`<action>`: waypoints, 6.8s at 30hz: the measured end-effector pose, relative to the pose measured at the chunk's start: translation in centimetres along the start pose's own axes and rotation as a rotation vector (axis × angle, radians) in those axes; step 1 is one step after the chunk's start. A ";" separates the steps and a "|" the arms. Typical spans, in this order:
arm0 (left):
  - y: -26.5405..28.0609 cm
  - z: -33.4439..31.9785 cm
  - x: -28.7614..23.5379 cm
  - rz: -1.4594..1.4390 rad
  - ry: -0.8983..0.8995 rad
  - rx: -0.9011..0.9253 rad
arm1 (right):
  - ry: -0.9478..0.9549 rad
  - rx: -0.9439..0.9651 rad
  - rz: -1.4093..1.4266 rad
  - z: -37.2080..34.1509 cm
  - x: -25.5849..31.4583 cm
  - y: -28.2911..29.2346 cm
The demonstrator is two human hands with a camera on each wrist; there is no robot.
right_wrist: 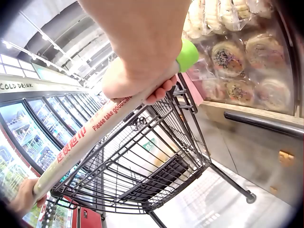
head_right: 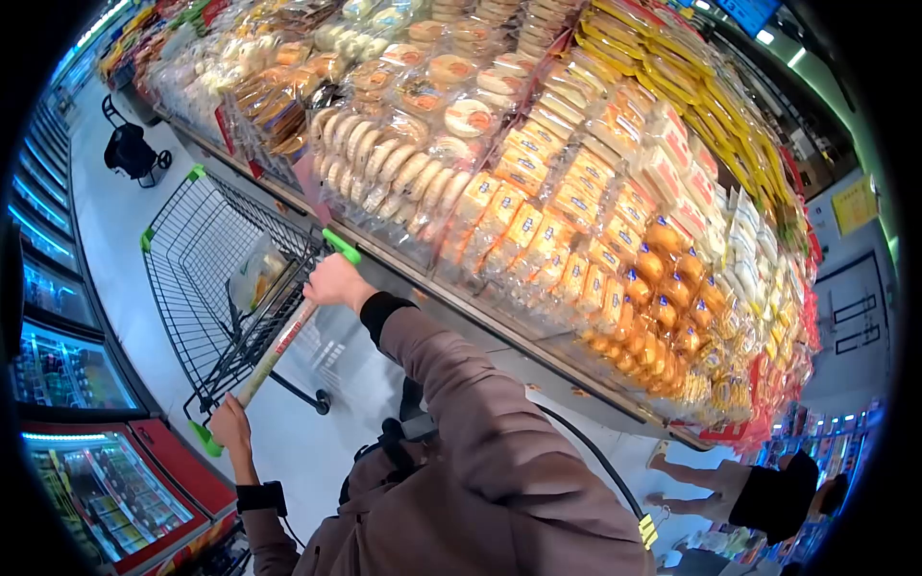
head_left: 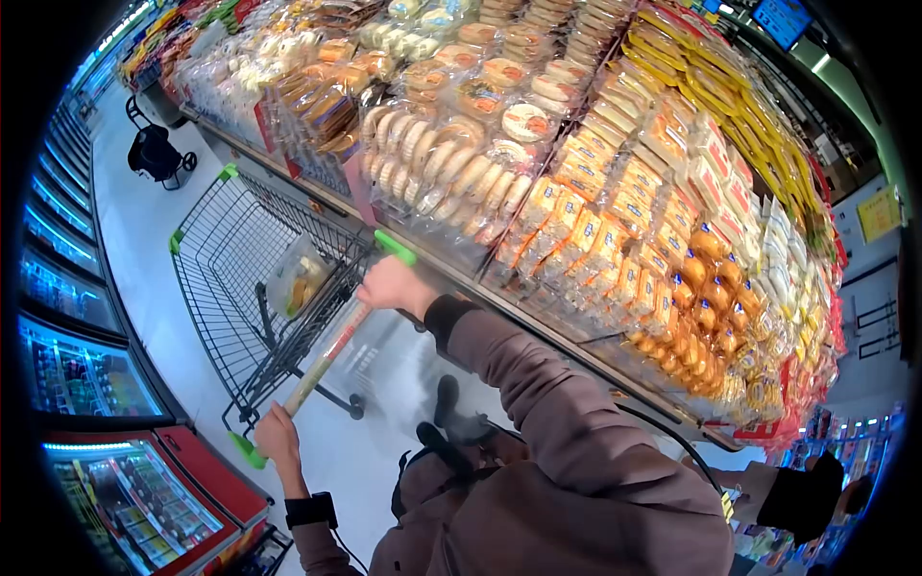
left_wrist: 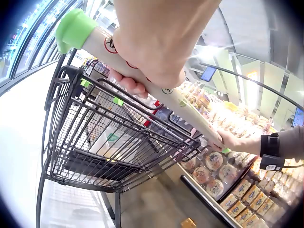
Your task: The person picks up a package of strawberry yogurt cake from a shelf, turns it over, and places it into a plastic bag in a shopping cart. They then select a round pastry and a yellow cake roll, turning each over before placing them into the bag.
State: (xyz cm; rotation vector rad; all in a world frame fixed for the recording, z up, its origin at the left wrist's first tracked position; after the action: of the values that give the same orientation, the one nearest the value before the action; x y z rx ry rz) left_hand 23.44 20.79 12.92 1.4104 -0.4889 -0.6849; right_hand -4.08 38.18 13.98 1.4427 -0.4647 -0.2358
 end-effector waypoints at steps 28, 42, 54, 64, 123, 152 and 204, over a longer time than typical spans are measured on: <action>1.5 -12.3 -0.5 -0.041 -0.038 0.029 | -0.089 -0.200 0.034 -12.7 3.4 0.7; 1.4 -16.8 -3.7 0.016 -0.013 -0.029 | -0.047 -0.072 0.054 -16.9 1.4 1.5; 25.1 -19.1 -24.8 -1.055 -0.671 -0.310 | 0.523 -0.856 0.594 -37.7 4.7 33.6; 41.8 -32.4 -36.6 -1.703 -1.569 -0.347 | 0.557 -1.122 0.352 -57.9 7.0 45.1; 15.4 -15.9 -53.5 -1.287 -0.838 0.891 | -0.500 -0.347 0.382 -43.5 -17.8 31.1; 13.3 -18.8 -60.8 -1.311 -0.900 1.026 | -0.700 -0.448 0.127 -54.4 -23.6 32.4; 18.6 -23.2 -65.0 -1.373 -1.091 1.166 | -0.586 -0.726 -0.251 -61.1 -24.8 41.4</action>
State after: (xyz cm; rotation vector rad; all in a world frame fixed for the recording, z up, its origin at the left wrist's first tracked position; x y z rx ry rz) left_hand -4.78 82.85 34.25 2.3275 -0.7641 -2.6634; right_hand -4.16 108.67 47.08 0.6920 -0.5867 -0.9434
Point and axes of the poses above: each hand's wrist, its own z-axis towards the middle knuckle, its own y-axis out of the back of the hand, x = y × z, the point moved 9 cm from there along z, towards the middle knuckle, and after that the axes turned 4 degrees about y, right-handed, at the moved point
